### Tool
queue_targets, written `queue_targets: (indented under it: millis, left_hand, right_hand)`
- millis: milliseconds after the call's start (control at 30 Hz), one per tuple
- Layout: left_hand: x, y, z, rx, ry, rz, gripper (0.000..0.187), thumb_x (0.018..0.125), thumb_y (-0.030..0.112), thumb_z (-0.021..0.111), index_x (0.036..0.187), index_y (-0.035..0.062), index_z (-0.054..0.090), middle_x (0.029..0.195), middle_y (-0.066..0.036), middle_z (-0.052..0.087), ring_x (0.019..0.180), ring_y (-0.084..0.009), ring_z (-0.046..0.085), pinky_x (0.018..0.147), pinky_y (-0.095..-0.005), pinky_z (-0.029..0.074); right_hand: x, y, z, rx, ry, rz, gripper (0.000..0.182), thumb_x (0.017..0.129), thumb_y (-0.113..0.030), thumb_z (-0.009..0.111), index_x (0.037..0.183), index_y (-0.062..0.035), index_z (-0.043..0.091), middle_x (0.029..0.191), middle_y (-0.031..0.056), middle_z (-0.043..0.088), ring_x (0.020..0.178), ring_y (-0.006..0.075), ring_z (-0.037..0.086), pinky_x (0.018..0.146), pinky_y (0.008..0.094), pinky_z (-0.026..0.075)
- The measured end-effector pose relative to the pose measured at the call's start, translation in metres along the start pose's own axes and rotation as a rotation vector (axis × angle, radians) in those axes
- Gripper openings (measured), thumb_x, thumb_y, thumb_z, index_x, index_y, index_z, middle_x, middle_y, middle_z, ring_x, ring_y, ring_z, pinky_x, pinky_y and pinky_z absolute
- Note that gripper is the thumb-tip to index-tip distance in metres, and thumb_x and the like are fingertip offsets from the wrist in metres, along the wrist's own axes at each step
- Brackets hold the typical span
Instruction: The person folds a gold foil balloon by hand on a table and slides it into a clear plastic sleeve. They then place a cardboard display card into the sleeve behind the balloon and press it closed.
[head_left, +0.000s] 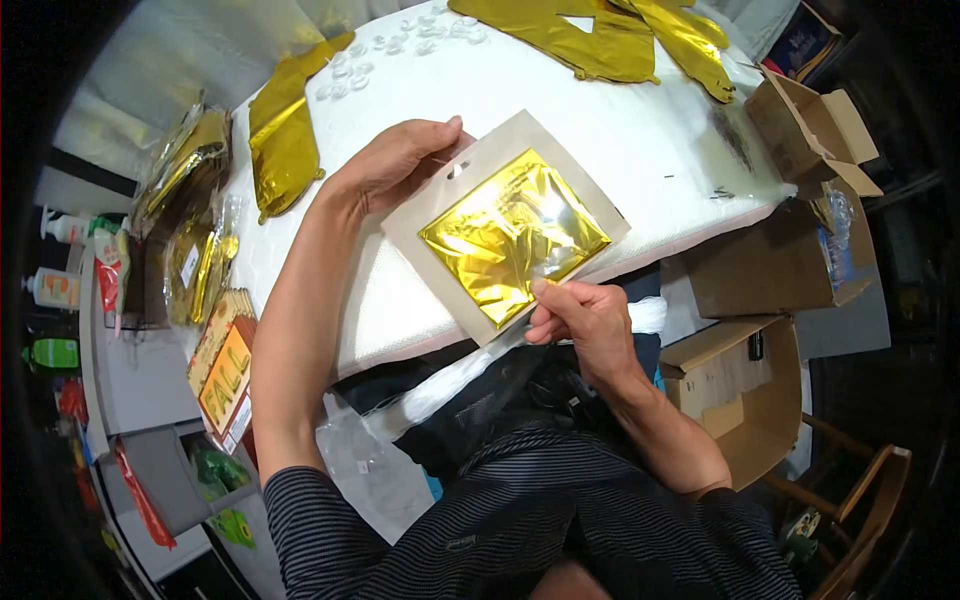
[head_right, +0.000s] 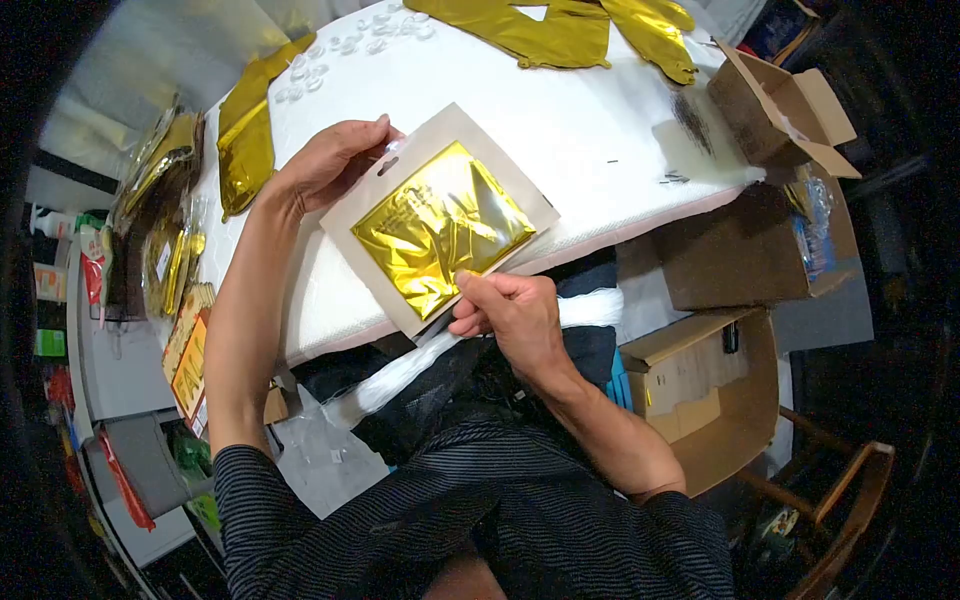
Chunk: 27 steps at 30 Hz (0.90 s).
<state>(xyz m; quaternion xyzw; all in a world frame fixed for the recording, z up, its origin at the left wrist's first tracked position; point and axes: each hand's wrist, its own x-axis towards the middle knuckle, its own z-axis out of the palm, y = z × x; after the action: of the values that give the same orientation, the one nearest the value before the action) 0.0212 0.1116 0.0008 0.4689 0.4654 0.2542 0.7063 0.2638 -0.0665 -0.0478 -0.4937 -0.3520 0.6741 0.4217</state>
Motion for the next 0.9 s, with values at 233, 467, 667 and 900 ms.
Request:
queue_targets:
  millis: [233, 467, 667, 900]
  left_hand:
    - [0.014, -0.004, -0.001, 0.131, -0.085, 0.091, 0.022, 0.104, 0.02, 0.062, 0.107, -0.0009, 0.07, 0.092, -0.002, 0.071, 0.079, -0.0059, 0.065, 0.07, -0.0208, 0.054]
    - [-0.014, -0.002, 0.052, 1.24, 0.686, 0.818, 0.018, 0.091, 0.018, 0.074, 0.103, 0.0047, 0.071, 0.102, -0.015, 0.071, 0.092, -0.0344, 0.069, 0.081, -0.0393, 0.056]
    - [-0.072, -0.024, 0.138, 1.284, 0.154, 0.81, 0.025, 0.081, 0.017, 0.077, 0.095, 0.0011, 0.064, 0.09, -0.015, 0.059, 0.088, -0.0336, 0.063, 0.072, -0.0431, 0.054]
    - [-0.084, -0.034, 0.137, 1.298, 0.211, 0.797, 0.023, 0.079, 0.011, 0.075, 0.094, -0.0014, 0.062, 0.091, -0.016, 0.058, 0.086, -0.0326, 0.062, 0.07, -0.0415, 0.053]
  right_hand:
    - [-0.001, -0.004, 0.004, 0.042, 0.026, 0.049, 0.034, 0.097, -0.027, 0.073, 0.08, 0.0013, 0.073, 0.069, 0.0062, 0.069, 0.058, 0.0135, 0.07, 0.056, 0.023, 0.057]
    - [-0.004, -0.005, 0.002, 0.055, 0.055, 0.063, 0.034, 0.098, -0.027, 0.072, 0.08, 0.0021, 0.073, 0.07, 0.0065, 0.069, 0.058, 0.0146, 0.07, 0.057, 0.0229, 0.057]
    - [-0.004, 0.005, -0.005, -0.03, -0.039, -0.082, 0.031, 0.101, -0.005, 0.049, 0.088, 0.0036, 0.075, 0.079, 0.0089, 0.074, 0.068, 0.014, 0.071, 0.064, 0.0246, 0.057]
    - [-0.007, -0.006, 0.006, 0.101, 0.059, 0.106, 0.03, 0.1, -0.017, 0.062, 0.08, 0.0039, 0.071, 0.073, 0.0078, 0.07, 0.062, 0.012, 0.067, 0.061, 0.0235, 0.054]
